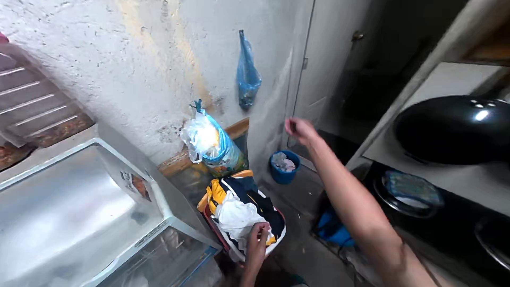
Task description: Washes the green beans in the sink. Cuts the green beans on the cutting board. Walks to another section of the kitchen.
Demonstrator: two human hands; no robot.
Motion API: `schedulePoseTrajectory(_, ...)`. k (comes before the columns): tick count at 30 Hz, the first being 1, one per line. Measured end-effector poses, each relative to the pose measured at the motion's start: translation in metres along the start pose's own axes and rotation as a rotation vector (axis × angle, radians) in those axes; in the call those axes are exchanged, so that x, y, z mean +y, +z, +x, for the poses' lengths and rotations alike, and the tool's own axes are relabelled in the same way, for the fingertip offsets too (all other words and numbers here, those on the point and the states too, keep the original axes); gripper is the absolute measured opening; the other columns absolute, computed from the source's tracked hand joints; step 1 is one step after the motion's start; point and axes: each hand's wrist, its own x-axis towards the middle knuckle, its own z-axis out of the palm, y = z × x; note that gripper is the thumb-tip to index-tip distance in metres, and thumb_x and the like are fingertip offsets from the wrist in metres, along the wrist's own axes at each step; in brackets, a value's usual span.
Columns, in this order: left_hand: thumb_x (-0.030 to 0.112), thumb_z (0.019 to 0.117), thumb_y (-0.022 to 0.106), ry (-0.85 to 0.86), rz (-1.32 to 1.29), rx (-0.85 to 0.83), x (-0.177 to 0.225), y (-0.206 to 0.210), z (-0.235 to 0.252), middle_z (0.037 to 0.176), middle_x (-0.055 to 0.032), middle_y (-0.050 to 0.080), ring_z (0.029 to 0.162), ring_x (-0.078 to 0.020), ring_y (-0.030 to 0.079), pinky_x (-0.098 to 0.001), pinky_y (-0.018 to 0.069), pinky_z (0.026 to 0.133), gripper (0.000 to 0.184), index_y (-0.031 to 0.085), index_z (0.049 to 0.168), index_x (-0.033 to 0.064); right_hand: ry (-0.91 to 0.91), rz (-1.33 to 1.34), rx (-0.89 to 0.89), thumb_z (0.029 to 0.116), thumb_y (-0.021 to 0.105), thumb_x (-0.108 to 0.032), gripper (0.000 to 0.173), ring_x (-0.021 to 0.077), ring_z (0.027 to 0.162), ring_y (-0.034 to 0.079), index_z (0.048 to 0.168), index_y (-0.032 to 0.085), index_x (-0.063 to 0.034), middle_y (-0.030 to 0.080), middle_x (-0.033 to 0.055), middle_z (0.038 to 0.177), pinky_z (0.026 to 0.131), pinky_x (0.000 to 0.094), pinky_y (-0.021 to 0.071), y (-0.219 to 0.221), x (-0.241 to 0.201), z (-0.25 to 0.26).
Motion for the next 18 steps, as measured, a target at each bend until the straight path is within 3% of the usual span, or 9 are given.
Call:
schedulePoseTrajectory(4,0.013,0.1045,0.054,-0.074,0.05,0.27,-0.009,-0.011,-0.022,0.119,-0.0147,0.071,0.105,-0.0223,0.071,-0.0426,0.0592,0.095,0.028,0.066,0.125,-0.0013,-0.191,-0.039,-0.114,0.1084,0.043,-0.021,0.03,0.009,0.066,0.062,0.106,0.066,-0.0029,0.066,-0.0001,0.08,0.067,0.0281,0.0555,0.082,-0.1,0.127)
schedulePoseTrajectory(5,0.012,0.1045,0.054,-0.103,0.05,0.328,-0.011,-0.01,-0.03,0.12,-0.016,0.07,0.106,-0.0237,0.071,-0.0435,0.0585,0.096,0.028,0.065,0.126,-0.0021,-0.205,-0.115,-0.122,0.1084,0.043,-0.024,0.032,0.0108,0.071,0.065,0.111,0.066,-0.0021,0.068,0.0024,0.086,0.069,0.0298,0.058,0.101,-0.119,0.151)
schedulePoseTrajectory(7,0.013,0.1049,0.053,-0.151,0.045,0.432,-0.017,-0.005,-0.045,0.12,-0.0175,0.07,0.106,-0.0251,0.07,-0.0442,0.0581,0.096,0.03,0.063,0.128,-0.0029,-0.167,-0.335,-0.167,0.1094,0.041,-0.038,0.046,0.0187,0.094,0.067,0.131,0.059,-0.0013,0.068,0.0113,0.114,0.083,0.0378,0.0564,0.127,-0.143,0.196)
schedulePoseTrajectory(9,0.012,0.1048,0.051,-0.176,0.023,0.516,-0.023,0.003,-0.061,0.119,-0.0196,0.07,0.104,-0.0259,0.07,-0.0444,0.0581,0.094,0.031,0.061,0.128,-0.0055,-0.159,-0.464,-0.151,0.1066,0.044,-0.044,0.055,0.0273,0.109,0.064,0.136,0.056,0.0007,0.062,0.0193,0.128,0.092,0.047,0.054,0.139,-0.149,0.231)
schedulePoseTrajectory(11,0.011,0.1049,0.05,-0.176,-0.024,0.594,-0.027,0.013,-0.072,0.117,-0.0197,0.069,0.104,-0.0253,0.07,-0.0435,0.0584,0.094,0.031,0.06,0.128,-0.0069,-0.216,-0.521,-0.106,0.102,0.051,-0.039,0.047,0.0251,0.094,0.064,0.125,0.062,0.0012,0.064,0.0177,0.115,0.083,0.0458,0.0536,0.143,-0.151,0.247)
schedulePoseTrajectory(12,0.011,0.1051,0.05,-0.18,-0.043,0.625,-0.029,0.019,-0.078,0.117,-0.0197,0.069,0.104,-0.0252,0.07,-0.0432,0.0582,0.095,0.031,0.06,0.128,-0.0072,-0.247,-0.528,-0.121,0.1013,0.054,-0.033,0.042,0.0225,0.092,0.067,0.124,0.064,0.0012,0.067,0.0158,0.113,0.083,0.0429,0.0564,0.141,-0.153,0.244)
schedulePoseTrajectory(15,0.012,0.1067,0.046,-0.188,-0.068,0.705,-0.036,0.029,-0.088,0.118,-0.019,0.069,0.106,-0.0239,0.069,-0.042,0.0569,0.096,0.032,0.061,0.128,-0.0072,-0.406,-0.503,-0.204,0.1046,0.056,-0.024,0.035,0.0169,0.092,0.073,0.128,0.064,0.0007,0.072,0.0123,0.113,0.087,0.0362,0.0614,0.124,-0.152,0.221)
schedulePoseTrajectory(18,0.014,0.1063,0.05,-0.194,-0.094,0.827,-0.042,0.043,-0.101,0.118,-0.0159,0.07,0.107,-0.0217,0.069,-0.0411,0.0568,0.098,0.03,0.064,0.127,-0.0036,-0.624,-0.475,-0.365,0.1052,0.054,-0.018,0.04,0.0138,0.096,0.074,0.142,0.054,-0.0015,0.072,0.0108,0.119,0.091,0.0321,0.0617,0.097,-0.136,0.19)
